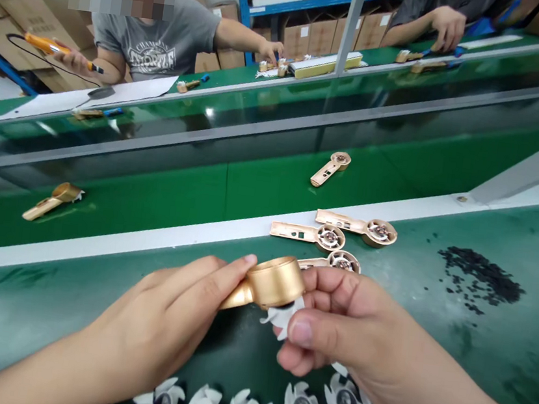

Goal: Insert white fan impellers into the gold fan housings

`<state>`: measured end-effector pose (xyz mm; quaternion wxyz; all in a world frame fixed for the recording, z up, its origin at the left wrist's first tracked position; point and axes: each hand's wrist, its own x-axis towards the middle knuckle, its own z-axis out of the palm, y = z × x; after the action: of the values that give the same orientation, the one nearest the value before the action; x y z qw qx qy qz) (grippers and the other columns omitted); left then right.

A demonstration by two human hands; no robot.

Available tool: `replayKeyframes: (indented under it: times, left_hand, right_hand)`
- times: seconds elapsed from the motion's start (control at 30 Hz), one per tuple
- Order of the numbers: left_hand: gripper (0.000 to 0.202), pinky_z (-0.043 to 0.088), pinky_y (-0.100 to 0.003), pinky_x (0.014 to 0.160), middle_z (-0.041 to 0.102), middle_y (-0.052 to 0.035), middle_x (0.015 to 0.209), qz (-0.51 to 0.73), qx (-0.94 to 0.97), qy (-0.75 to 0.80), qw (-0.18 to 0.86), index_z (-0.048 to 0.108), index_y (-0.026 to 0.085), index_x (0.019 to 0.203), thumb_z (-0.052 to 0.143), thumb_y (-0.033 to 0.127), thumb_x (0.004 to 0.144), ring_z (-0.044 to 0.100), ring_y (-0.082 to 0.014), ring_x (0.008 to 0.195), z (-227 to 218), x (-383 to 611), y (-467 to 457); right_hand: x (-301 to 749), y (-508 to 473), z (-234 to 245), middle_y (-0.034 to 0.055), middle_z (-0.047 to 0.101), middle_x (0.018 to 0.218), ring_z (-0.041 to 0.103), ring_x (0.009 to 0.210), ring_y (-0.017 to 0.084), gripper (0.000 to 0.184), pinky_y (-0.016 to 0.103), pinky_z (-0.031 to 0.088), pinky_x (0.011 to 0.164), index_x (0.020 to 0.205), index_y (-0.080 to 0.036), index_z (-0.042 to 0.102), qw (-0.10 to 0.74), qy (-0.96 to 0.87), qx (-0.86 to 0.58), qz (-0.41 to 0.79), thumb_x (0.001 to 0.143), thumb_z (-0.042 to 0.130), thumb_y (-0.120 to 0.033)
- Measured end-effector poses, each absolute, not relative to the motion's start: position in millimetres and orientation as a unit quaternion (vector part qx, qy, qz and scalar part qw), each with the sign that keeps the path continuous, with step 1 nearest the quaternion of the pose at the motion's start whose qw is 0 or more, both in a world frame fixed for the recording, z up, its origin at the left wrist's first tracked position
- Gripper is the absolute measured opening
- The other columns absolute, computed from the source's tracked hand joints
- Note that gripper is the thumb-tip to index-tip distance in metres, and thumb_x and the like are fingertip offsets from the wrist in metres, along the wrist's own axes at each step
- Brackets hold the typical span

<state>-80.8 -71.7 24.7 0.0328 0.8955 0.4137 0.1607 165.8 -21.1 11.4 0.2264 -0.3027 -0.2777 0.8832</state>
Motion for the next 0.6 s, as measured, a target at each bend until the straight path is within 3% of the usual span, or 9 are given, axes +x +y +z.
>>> replayKeyframes:
  times: [0.17,0.4,0.5,0.6]
  left_hand:
    - [0.057,0.05,-0.024,0.067,0.062,-0.0109,0.102,0.133,0.909,0.395,-0.027,0.035,0.005,0.15,0.044,0.0,0.093,0.059,-0.0165,0.084,26.7,-84.7,-72.6]
    - [0.046,0.05,-0.025,0.063,0.066,-0.0076,0.091,0.125,0.925,0.358,-0.023,0.038,0.006,0.146,0.031,0.007,0.1,0.062,-0.0152,0.072,31.4,-81.1,-71.9]
    - [0.05,0.051,-0.024,0.067,0.066,-0.008,0.092,0.137,0.919,0.368,-0.032,0.034,0.008,0.149,0.031,0.006,0.1,0.063,-0.0153,0.075,29.6,-81.7,-68.9]
    - [0.051,0.051,-0.024,0.065,0.065,-0.006,0.09,0.132,0.898,0.408,-0.102,0.033,0.014,0.15,0.034,0.009,0.099,0.063,-0.0155,0.073,21.7,-100.9,-46.1]
  right_hand:
    - [168.5,-23.2,6.9,-0.0018,0.075,0.074,0.075,0.064,0.01,0.032,0.014,0.059,0.06,0.1,-0.016,0.063,0.234,-0.283,-0.287,0.885,0.077,0.084,-0.021]
    - [166.0,-23.8,0.2,0.0005,0.078,0.077,0.076,0.061,0.012,0.048,0.019,0.06,0.058,0.104,-0.02,0.046,0.215,-0.26,-0.248,0.908,0.077,0.086,-0.025]
    - [162.2,-24.6,3.0,0.0001,0.078,0.08,0.077,0.066,0.012,0.052,0.018,0.061,0.06,0.106,-0.022,0.045,0.225,-0.232,-0.205,0.924,0.077,0.086,-0.034]
    - [174.3,-17.8,14.2,0.0041,0.078,0.096,0.078,0.08,0.014,0.045,0.021,0.062,0.068,0.11,-0.023,0.051,0.263,-0.274,-0.207,0.902,0.083,0.078,-0.047]
